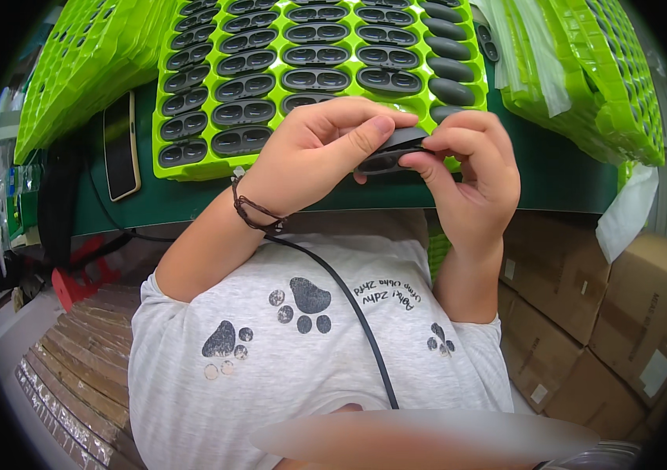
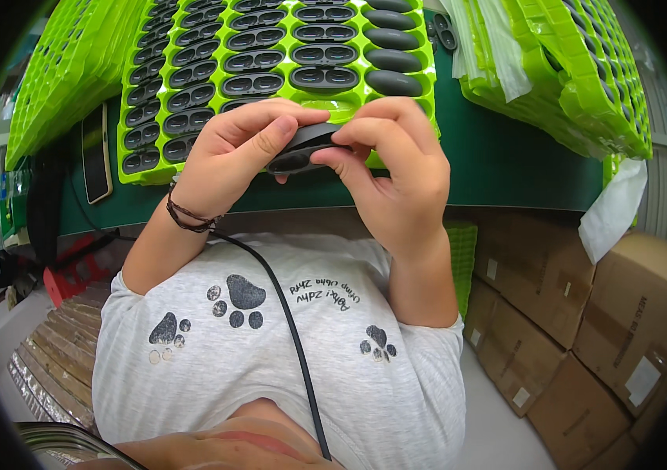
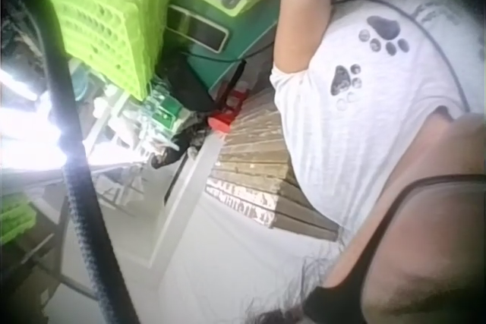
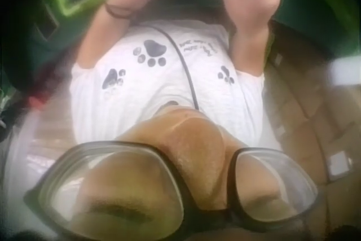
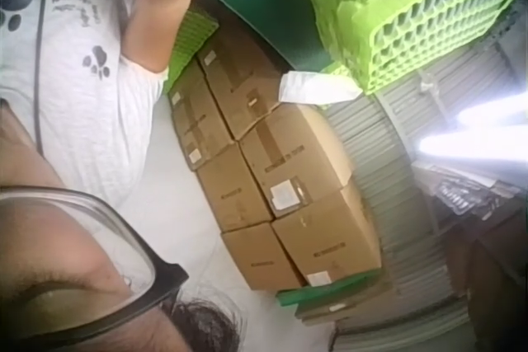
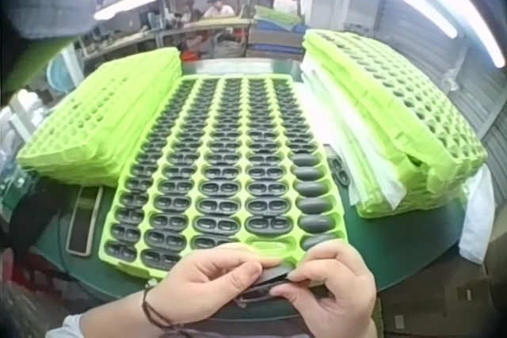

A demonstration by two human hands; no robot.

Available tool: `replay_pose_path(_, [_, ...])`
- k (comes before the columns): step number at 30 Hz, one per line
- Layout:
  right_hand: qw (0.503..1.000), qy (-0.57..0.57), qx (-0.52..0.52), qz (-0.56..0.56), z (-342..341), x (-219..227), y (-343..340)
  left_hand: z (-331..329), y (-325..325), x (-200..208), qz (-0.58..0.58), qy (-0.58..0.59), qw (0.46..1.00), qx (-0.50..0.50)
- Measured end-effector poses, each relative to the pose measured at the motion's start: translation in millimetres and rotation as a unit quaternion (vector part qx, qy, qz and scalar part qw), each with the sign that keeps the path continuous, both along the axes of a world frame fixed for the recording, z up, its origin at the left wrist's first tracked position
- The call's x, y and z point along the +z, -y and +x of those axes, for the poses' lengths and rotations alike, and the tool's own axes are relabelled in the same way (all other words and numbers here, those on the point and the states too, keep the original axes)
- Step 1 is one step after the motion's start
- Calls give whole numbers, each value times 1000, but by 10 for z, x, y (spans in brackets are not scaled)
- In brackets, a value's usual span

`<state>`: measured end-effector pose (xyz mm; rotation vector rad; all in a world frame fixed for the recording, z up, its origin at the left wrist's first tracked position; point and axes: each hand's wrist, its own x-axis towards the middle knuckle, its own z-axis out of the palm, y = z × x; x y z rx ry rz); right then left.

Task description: The person assembles small black plastic components by hand, placing them into a green tray.

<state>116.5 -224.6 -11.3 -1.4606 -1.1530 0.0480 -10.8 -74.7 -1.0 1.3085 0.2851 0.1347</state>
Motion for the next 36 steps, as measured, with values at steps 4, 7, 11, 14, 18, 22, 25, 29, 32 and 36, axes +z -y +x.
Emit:
replay_pose_path(4, [998, -62, -23, 0, -43, 53, -18, -24, -30, -45, 210, 98, 971, -64])
replay_pose_path(7, [999, -36, -1, -31, -6, 2, 15, -36, 83, 11, 53, 57, 997, 5])
replay_pose_path(11, [996, -86, -12, -37, -34, -19, -1, -25, 53, 61, 28, 17, 999, -16])
replay_pose_path(14, [994, -90, -11, -61, -41, -39, -7, -15, 70, 7, 47, 29, 998, -2])
replay_pose_path(18, [991, -110, -15, -72, -57, -63, -6, 3, 73, -8, 53, 10, 999, 3])
replay_pose_path(22, [992, -102, -7, -80, -31, -61, -1, 22, 85, -31, 44, 8, 999, 22])
replay_pose_path(25, [992, -66, -43, -98, -67, -49, -1, 38, 98, -31, 54, 7, 998, 26])
replay_pose_path(29, [995, -24, -62, -79, -91, -111, -40, 46, 150, -62, 81, 11, 995, 50])
replay_pose_path(32, [994, -12, -79, -76, -138, -110, -70, 51, 195, -97, 81, 19, 994, 72])
replay_pose_path(36, [988, 49, -117, -89, -199, -115, -96, 57, 236, -127, 108, 23, 990, 91])
